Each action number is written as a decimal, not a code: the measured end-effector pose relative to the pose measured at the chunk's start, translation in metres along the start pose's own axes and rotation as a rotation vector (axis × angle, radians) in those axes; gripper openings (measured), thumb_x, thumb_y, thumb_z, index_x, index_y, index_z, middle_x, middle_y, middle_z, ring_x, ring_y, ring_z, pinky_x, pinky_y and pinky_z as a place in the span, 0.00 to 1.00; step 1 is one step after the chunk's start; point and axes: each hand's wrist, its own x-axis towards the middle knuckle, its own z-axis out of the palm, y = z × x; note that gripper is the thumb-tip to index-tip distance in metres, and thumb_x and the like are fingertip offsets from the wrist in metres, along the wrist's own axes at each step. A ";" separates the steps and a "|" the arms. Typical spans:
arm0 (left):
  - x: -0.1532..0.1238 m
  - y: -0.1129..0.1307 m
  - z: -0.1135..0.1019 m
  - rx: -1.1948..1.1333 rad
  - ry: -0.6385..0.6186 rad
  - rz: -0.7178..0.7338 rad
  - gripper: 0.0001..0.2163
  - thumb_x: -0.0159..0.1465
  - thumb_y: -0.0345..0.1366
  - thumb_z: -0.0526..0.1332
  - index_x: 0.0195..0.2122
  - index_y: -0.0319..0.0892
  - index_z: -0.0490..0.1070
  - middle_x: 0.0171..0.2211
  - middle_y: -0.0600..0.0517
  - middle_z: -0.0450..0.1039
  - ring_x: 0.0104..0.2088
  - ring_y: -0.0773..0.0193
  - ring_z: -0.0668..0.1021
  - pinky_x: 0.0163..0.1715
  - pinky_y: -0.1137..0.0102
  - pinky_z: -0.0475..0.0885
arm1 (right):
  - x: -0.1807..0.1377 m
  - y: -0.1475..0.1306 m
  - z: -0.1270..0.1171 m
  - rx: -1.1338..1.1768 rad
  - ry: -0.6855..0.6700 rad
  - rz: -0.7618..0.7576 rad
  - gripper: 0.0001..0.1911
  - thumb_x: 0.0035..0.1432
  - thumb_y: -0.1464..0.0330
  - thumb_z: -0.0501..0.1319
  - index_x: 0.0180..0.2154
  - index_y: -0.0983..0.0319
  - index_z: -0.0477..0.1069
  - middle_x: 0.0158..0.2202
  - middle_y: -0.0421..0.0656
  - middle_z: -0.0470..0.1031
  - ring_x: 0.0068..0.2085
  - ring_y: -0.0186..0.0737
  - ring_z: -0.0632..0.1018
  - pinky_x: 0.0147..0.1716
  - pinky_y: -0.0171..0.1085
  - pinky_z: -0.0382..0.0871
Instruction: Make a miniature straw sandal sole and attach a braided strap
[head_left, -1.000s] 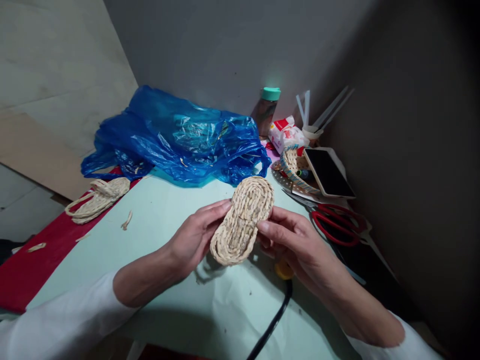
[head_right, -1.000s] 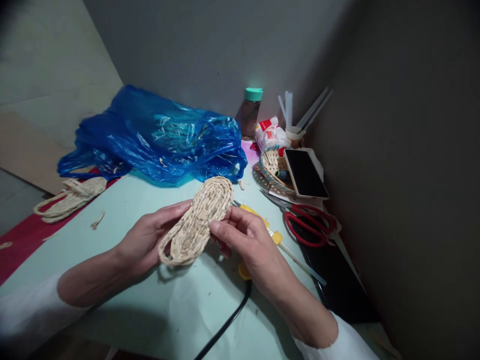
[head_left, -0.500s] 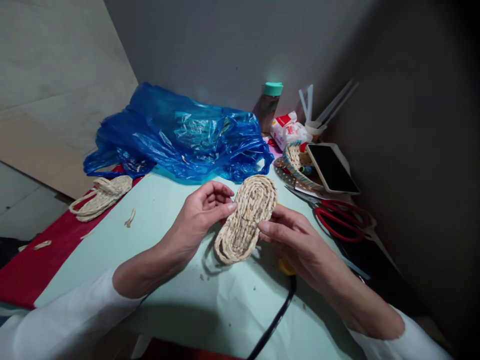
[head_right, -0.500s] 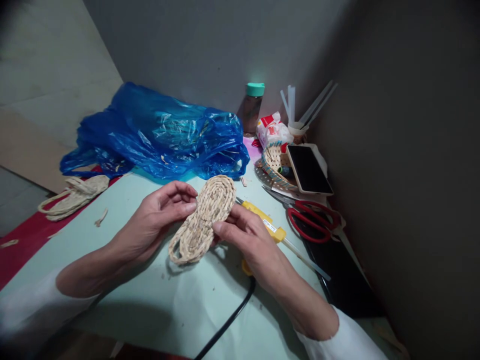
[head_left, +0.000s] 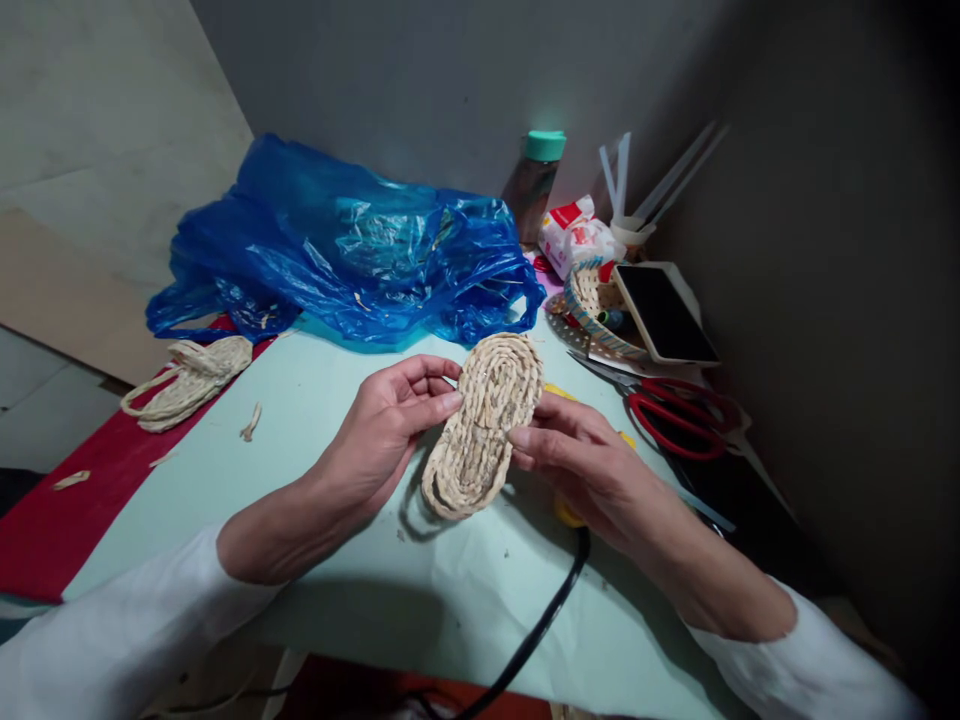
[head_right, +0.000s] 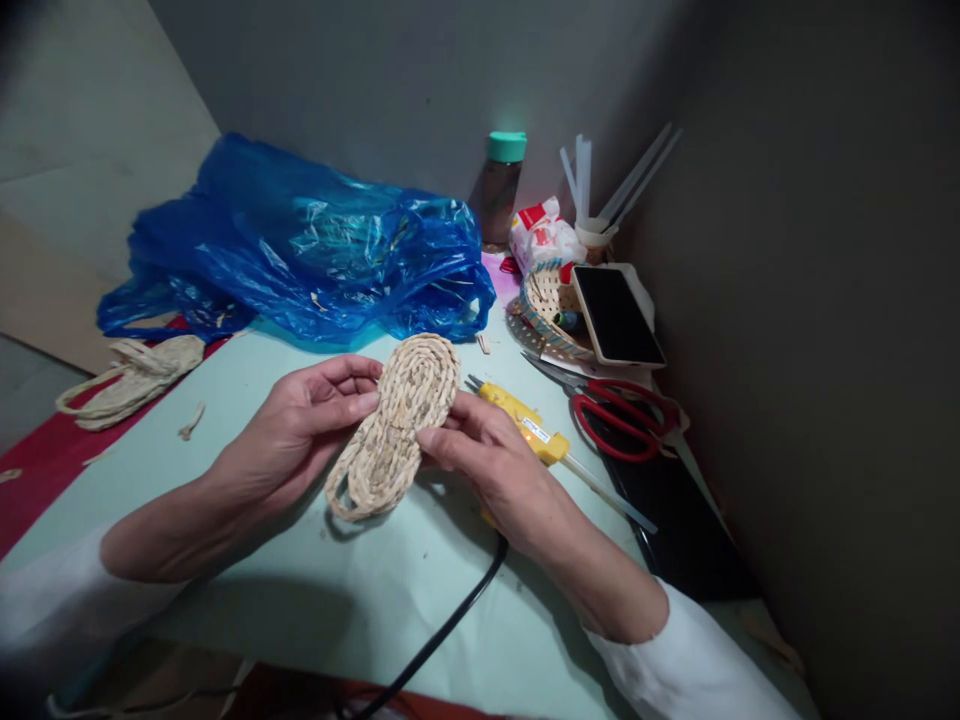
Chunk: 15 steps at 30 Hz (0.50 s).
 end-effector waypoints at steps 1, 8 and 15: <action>0.000 0.000 0.000 0.035 0.017 0.031 0.11 0.53 0.28 0.69 0.38 0.39 0.74 0.30 0.53 0.71 0.33 0.66 0.75 0.35 0.71 0.70 | 0.000 0.001 0.000 -0.007 0.003 0.002 0.07 0.55 0.71 0.64 0.36 0.61 0.79 0.29 0.39 0.72 0.27 0.32 0.69 0.29 0.31 0.66; 0.009 -0.004 -0.005 0.188 0.003 0.125 0.04 0.55 0.31 0.68 0.32 0.40 0.76 0.25 0.55 0.69 0.27 0.70 0.69 0.29 0.73 0.65 | 0.002 0.001 0.002 0.033 0.030 0.043 0.07 0.53 0.70 0.65 0.36 0.61 0.78 0.30 0.40 0.74 0.27 0.32 0.69 0.28 0.32 0.67; 0.007 -0.008 0.001 0.137 -0.015 0.106 0.05 0.59 0.36 0.67 0.29 0.41 0.75 0.28 0.53 0.74 0.27 0.66 0.73 0.30 0.71 0.68 | 0.001 0.000 0.000 0.184 0.011 0.099 0.05 0.53 0.73 0.64 0.34 0.63 0.78 0.32 0.41 0.77 0.31 0.34 0.76 0.38 0.35 0.73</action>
